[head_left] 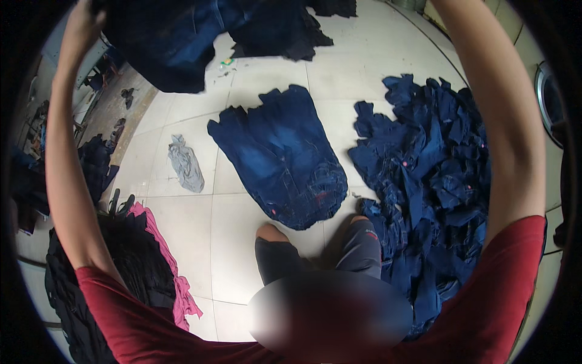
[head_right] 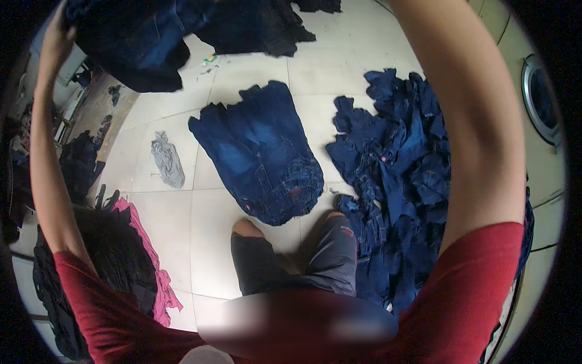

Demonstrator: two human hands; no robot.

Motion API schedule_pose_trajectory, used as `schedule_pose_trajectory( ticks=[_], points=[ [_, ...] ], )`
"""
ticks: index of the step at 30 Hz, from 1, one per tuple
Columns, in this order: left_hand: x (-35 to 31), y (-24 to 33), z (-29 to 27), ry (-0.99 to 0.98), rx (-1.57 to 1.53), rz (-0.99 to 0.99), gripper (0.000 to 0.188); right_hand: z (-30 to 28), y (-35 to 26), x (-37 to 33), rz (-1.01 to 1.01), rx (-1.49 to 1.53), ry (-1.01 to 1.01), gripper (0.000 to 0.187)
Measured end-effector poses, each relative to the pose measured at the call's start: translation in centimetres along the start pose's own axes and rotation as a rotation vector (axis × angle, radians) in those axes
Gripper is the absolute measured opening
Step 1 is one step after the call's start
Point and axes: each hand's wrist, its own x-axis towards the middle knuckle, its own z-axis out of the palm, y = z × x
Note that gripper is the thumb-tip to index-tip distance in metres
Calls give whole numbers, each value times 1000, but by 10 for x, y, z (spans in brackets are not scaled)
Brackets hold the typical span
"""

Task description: The person sits on the floor and folds denim jeans one by one from a large pile, placing each folded pair into a growing stack. The person handles the jeans by hand, turning them over and aligning the legs before folding.

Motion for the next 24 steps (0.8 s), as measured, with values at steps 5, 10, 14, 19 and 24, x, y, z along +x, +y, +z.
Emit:
schedule_pose_trajectory(
  ticks=[5,10,14,19,24],
  points=[
    [-210,65,131,-121,-75,-2,69,105,-139,-155,-38,41,-313,30],
    [-461,263,226,-649,-445,-529,55,129,-412,-384,123,292,-557,27],
    [-587,384,244,-1185,-372,-292,31,105,-569,-481,454,654,-1185,35],
    [-606,382,249,-1273,-620,-580,59,80,-598,-481,844,799,-1082,42],
    [-566,377,231,-943,-627,-425,66,6,-564,-547,1188,360,-940,47]
  ],
)
